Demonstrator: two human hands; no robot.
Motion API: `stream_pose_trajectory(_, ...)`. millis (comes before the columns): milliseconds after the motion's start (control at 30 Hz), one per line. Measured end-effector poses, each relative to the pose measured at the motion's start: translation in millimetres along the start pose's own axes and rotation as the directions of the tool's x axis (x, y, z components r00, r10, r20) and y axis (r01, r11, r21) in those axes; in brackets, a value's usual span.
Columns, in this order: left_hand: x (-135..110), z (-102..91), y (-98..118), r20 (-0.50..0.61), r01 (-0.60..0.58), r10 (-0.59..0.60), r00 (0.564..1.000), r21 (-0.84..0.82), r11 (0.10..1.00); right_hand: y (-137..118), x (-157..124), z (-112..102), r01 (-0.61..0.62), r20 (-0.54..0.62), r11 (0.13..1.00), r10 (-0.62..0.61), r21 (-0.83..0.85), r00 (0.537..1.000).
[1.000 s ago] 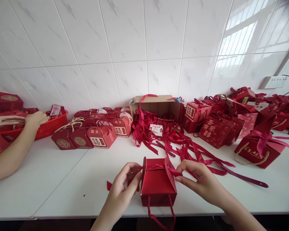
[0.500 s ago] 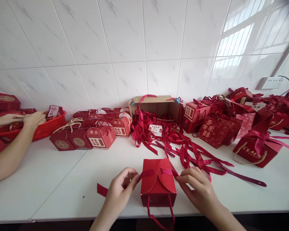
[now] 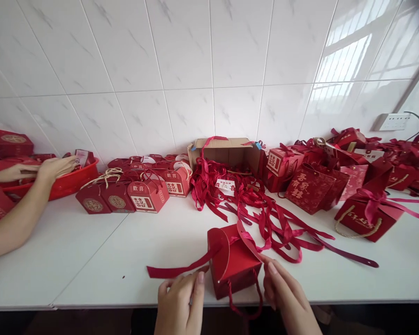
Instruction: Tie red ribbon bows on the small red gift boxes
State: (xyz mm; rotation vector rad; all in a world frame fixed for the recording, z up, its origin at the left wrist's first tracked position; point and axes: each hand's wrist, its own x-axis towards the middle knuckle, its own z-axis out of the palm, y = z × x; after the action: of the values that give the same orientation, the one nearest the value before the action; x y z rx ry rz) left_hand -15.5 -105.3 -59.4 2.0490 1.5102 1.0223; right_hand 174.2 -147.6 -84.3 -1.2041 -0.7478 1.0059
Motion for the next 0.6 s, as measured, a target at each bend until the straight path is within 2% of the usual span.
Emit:
stream_pose_trajectory(67, 4, -2.4, 3, 0.055, 0.025, -0.026, 0.998, 0.012, 1.000, -4, 3, 1, -0.221, 0.078, 0.950, 0.208, 0.219, 0.975)
stream_pose_trajectory(100, 6, -3.4, 4, 0.075, 0.052, -0.053, 0.996, 0.013, 0.999, -6, 5, 0, -0.295, 0.133, 0.906, 0.266, 0.304, 0.955)
stream_pose_trajectory(167, 7, -4.5, 4, 0.087, 0.124, -0.123, 0.989, -0.011, 0.992, -9, 11, -1, -0.390, 0.251, 0.823, 0.308, 0.414, 0.918)
stream_pose_trajectory(267, 12, -5.3, 2, 0.072, 0.224, -0.215, 0.974, -0.163, 0.961, -11, 22, -6, -0.507, 0.409, 0.707, 0.326, 0.493, 0.852)
stream_pose_trajectory(333, 18, -6.4, 1, 0.059, 0.268, -0.262, 0.963, -0.299, 0.916, -12, 29, -9, -0.526, 0.452, 0.654, 0.300, 0.544, 0.840)
stream_pose_trajectory(433, 31, -9.9, 0, 0.081, 0.317, -0.316, 0.945, -0.463, 0.828, -13, 37, -11, -0.470, 0.392, 0.581, 0.264, 0.665, 0.881)
stream_pose_trajectory(500, 37, -13.1, 2, 0.141, 0.324, -0.299, 0.944, -0.575, 0.751, -14, 42, -10, -0.435, 0.306, 0.523, 0.318, 0.733, 0.897)
stream_pose_trajectory(600, 41, -18.3, 8, 0.194, 0.293, -0.223, 0.955, -0.716, 0.634, -19, 49, -8, -0.389, 0.190, 0.530, 0.391, 0.754, 0.901)
